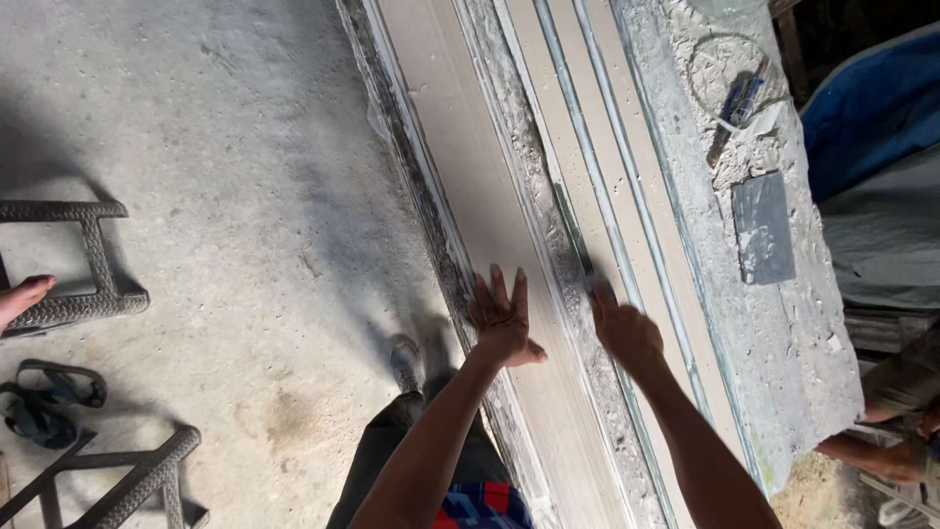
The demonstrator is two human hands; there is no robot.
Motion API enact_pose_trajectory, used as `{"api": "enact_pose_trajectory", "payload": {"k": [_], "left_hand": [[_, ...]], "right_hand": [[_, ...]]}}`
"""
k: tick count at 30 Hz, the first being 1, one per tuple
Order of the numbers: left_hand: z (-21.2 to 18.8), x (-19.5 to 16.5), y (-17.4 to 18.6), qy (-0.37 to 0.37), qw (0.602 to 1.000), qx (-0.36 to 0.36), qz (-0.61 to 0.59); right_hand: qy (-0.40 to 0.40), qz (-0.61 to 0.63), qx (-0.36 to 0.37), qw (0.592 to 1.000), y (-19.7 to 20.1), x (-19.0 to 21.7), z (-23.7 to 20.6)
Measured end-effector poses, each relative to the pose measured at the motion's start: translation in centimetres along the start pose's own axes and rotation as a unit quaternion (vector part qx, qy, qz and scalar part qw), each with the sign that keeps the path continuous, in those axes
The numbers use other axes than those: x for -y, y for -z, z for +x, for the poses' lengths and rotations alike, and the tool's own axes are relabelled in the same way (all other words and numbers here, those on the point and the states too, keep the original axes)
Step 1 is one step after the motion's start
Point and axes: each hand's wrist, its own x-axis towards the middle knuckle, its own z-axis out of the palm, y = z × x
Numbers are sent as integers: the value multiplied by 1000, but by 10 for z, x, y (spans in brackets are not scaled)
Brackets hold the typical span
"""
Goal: The person works on long wooden frame moldings laid on a workshop bench, running a small handheld scraper along the recessed grooves to smooth them and remove excess material. They steady each molding with one hand while scraping along its length, working across several grooves and repositioning along the boards.
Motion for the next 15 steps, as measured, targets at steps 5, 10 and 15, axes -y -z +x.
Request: {"api": "enact_pose_trajectory", "payload": {"k": [5,10,15], "left_hand": [[3,6,-3,2,1000,24,-10],[3,9,0,-23,999,42,-10],[-2,-12,26,23,994,102,-10]], "right_hand": [[51,19,-104,993,21,26,141],[75,14,-114,991,33,29,145],[115,-143,-223,957,22,17,57]]}}
